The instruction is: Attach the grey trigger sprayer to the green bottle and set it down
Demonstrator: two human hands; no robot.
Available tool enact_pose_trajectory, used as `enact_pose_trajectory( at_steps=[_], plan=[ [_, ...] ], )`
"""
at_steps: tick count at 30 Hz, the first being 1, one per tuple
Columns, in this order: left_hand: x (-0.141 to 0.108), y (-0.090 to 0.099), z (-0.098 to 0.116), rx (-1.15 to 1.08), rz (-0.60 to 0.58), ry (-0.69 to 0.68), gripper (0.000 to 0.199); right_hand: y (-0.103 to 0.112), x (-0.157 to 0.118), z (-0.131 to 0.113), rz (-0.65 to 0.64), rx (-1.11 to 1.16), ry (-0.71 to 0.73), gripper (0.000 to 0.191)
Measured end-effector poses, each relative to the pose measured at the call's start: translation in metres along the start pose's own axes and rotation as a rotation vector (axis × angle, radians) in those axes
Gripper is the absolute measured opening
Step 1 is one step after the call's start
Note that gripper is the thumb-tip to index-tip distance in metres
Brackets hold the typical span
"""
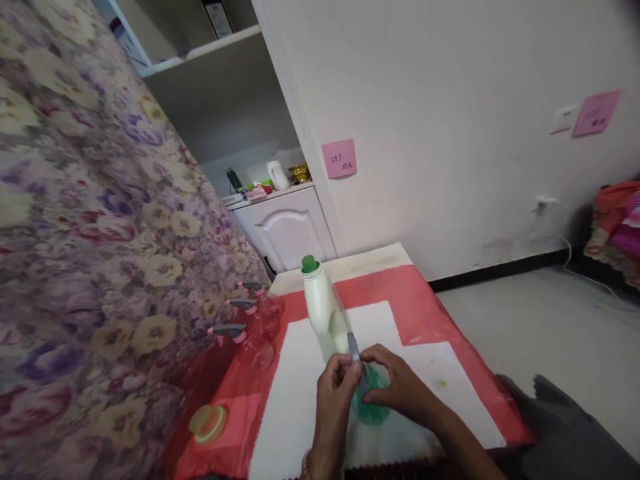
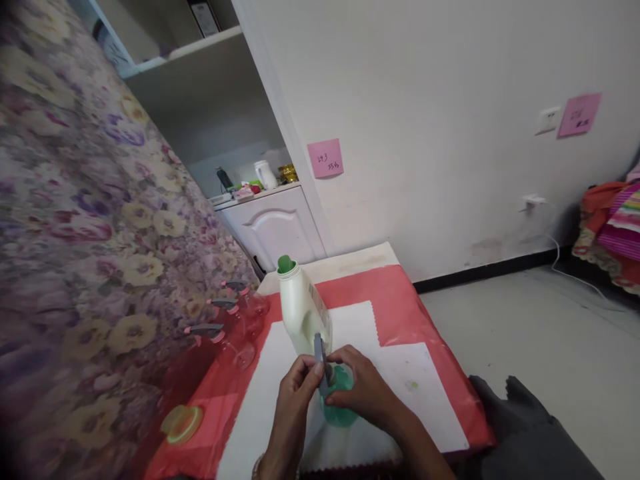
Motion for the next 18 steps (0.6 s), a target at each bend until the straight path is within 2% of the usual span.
enact_pose_trajectory(
  at_steps=[6, 11, 15, 18],
  plan=[
    [-0.003, 0.006, 0.003, 0.063, 0.024, -0.037, 0.037, -0.001, 0.000, 0.007, -0.017, -0.018, 0.029, 0.051],
    [-0.006, 0.018, -0.013, 0.091, 0.028, -0.064, 0.038, 0.000, 0.000, 0.024, -0.059, -0.073, -0.026, 0.063],
    [-0.008, 0.023, -0.033, 0.116, -0.078, -0.053, 0.036, 0.001, -0.003, 0.038, -0.086, -0.083, -0.077, 0.070],
    [-0.013, 0.025, -0.043, 0.099, -0.160, -0.003, 0.042, 0.003, -0.008, 0.046, -0.092, -0.056, -0.143, 0.076]
  ],
)
Point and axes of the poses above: each hand's wrist, its own x-axis towards the middle knuckle, its own y-axis out of the back of the hand, z = x × y, the point moved 2 cm from there along x, towards the middle knuckle, and after that the axes turned 4 degrees about -x, right-handed, at the moved point
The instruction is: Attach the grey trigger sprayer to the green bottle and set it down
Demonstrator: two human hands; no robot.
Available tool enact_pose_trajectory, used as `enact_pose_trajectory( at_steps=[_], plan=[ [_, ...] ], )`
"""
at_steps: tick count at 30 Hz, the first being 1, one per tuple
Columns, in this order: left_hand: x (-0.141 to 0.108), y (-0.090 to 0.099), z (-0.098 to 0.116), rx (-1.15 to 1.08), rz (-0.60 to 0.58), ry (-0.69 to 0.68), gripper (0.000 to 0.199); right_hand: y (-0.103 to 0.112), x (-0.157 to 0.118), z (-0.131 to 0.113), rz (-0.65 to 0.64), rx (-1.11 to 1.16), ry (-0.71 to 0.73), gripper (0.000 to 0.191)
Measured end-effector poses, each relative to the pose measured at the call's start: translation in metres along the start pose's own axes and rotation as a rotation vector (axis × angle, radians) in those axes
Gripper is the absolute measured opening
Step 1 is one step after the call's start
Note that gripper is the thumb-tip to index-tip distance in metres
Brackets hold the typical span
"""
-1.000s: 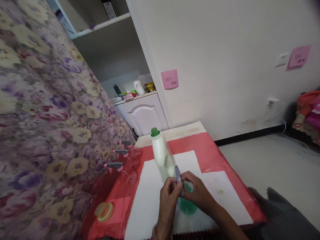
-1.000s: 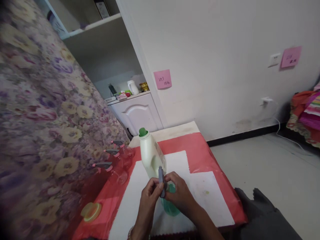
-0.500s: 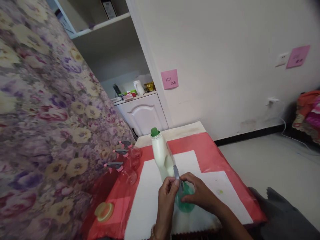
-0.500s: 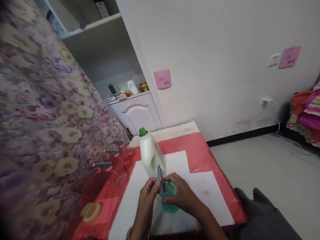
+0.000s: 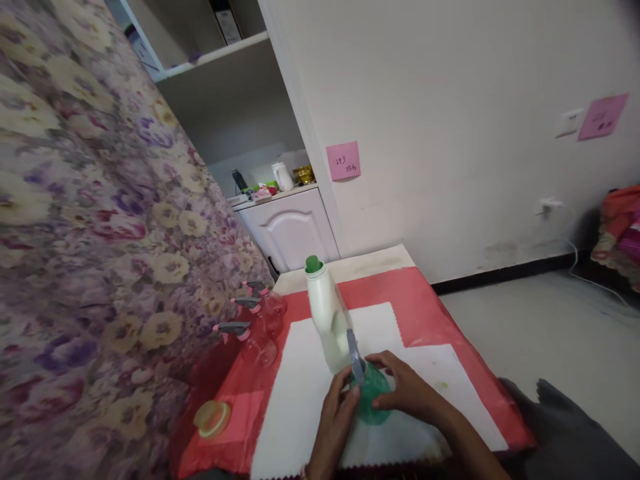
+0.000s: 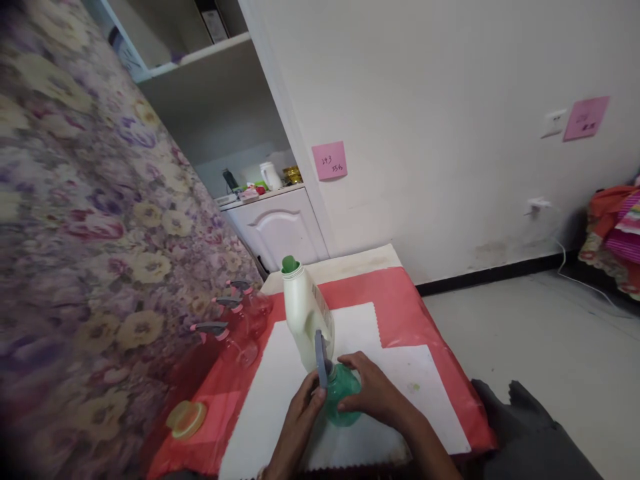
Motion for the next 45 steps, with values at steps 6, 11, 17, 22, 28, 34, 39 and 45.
enact_pose_trajectory(
  at_steps=[6, 11, 17, 22, 28, 34, 39, 45],
  plan=[
    [-0.009, 0.003, -0.005, 0.134, 0.084, -0.030, 0.058, 0.012, -0.012, 0.005, -0.031, 0.033, -0.054, 0.070],
    [-0.006, 0.003, -0.020, 0.180, 0.057, -0.049, 0.064, 0.013, -0.020, 0.002, -0.103, 0.016, 0.006, 0.059],
    [0.002, -0.001, -0.042, 0.128, -0.018, -0.059, 0.082, 0.009, -0.024, 0.002, -0.137, 0.078, 0.118, 0.061],
    [-0.006, -0.009, -0.039, -0.011, -0.093, -0.110, 0.089, 0.001, -0.028, -0.001, -0.195, 0.112, 0.191, 0.062],
    [-0.026, 0.006, -0.035, -0.008, -0.133, -0.091, 0.089, -0.019, -0.034, -0.001, -0.176, 0.141, 0.243, 0.054],
    [-0.040, 0.024, -0.041, 0.001, -0.123, -0.109, 0.095, -0.046, -0.037, 0.008, -0.161, 0.172, 0.272, 0.057],
    [-0.049, 0.043, -0.045, 0.042, 0.035, -0.078, 0.090, -0.066, -0.042, 0.020, -0.040, 0.141, 0.237, 0.049],
    [-0.042, 0.126, -0.055, 0.042, 0.411, -0.088, 0.080, -0.069, -0.048, 0.036, 0.060, 0.078, 0.143, 0.039]
  ],
)
Point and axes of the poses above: each hand's wrist, its own x-axis towards the middle knuckle, its own y-axis out of the back of the hand, z = x × y, the point moved 2 cm from there along x, towards the middle knuckle, and after that the axes turned 4 degrees about -x, right-handed, at the moved point
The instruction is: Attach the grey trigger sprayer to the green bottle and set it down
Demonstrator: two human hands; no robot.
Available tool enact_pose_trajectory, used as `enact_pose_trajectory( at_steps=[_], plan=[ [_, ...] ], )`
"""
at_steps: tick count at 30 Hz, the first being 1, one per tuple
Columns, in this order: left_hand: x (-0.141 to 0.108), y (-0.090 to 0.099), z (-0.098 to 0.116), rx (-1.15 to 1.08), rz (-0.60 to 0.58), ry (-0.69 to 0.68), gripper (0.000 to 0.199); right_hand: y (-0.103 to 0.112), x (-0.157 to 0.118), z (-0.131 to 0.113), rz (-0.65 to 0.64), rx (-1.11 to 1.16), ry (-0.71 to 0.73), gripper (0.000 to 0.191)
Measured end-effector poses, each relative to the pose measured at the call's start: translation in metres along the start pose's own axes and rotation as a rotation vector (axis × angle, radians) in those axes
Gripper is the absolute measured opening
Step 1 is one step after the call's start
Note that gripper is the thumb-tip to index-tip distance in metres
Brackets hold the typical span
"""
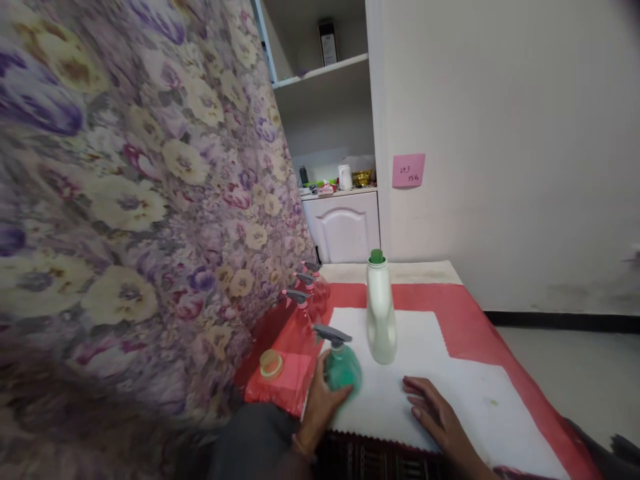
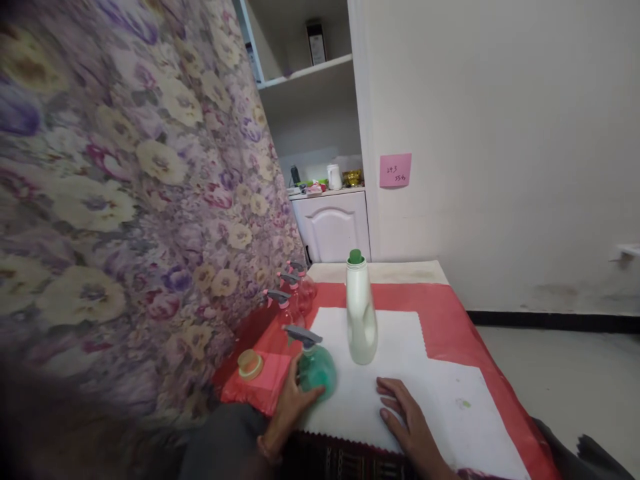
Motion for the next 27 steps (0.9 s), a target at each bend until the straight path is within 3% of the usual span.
enact_pose_trajectory(
  at_steps=[4, 8, 18, 27],
  plan=[
    [0.032, 0.047, -0.015, -0.013, 0.122, 0.011, 0.080, -0.002, 0.000, 0.003, -0.019, -0.064, -0.025, 0.033],
    [0.049, 0.068, -0.025, -0.016, 0.196, 0.010, 0.075, -0.004, 0.000, 0.007, -0.055, -0.100, -0.044, 0.030],
    [0.061, 0.082, -0.035, 0.025, 0.187, -0.046, 0.073, -0.003, 0.000, 0.015, -0.035, -0.078, -0.070, 0.032],
    [0.058, 0.082, -0.049, 0.101, 0.207, -0.084, 0.075, -0.003, -0.002, 0.013, -0.039, -0.101, -0.104, 0.035]
  ],
)
Point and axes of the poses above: each hand's wrist, its own x-axis towards the middle knuckle, its own y-axis out of the back of the hand, z = x × y, the point moved 2 cm from there along x, towards the middle knuckle, and after that the axes turned 4 degrees about -x, right-handed, at the moved point
